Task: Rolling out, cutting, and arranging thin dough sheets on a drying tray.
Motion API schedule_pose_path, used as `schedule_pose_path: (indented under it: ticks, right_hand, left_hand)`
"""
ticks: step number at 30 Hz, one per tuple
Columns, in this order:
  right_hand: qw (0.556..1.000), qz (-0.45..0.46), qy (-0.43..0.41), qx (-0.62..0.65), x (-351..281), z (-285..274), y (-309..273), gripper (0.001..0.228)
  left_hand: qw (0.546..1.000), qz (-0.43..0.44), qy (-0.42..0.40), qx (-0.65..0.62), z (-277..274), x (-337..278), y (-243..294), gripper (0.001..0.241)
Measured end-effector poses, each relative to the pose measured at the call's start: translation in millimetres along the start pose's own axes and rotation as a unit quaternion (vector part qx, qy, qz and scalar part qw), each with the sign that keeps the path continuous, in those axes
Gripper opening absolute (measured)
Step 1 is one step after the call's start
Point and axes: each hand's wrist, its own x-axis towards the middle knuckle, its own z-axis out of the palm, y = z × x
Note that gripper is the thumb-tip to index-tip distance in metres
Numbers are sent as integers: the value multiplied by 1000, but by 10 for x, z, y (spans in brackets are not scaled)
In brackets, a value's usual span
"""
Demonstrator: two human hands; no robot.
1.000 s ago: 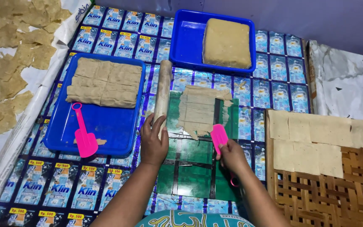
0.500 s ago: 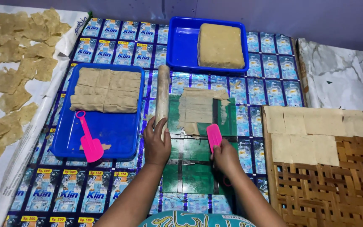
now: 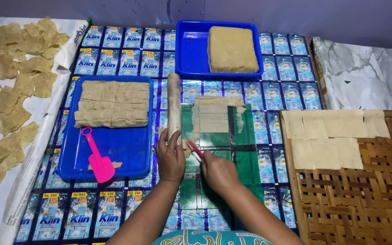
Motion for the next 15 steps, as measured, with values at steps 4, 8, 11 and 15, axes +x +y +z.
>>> schedule_pose_path:
  ticks: [4,8,11,15]
  right_hand:
    - [980,168,29,103,320,-1,623,30]
    - [948,242,89,185,566,-71,882,36]
    - [951,248,73,169,661,-96,810,41]
    - [956,248,59,143,687,-85,748,44]
  left_hand:
    - [1000,-14,-11,-19,31,-3,-37,39]
    - [998,-51,-47,11,11,7,-54,49]
    - [993,-47,-86,66,-93,111,74,52]
    - [991,2,-132,31,-264,332,430,56]
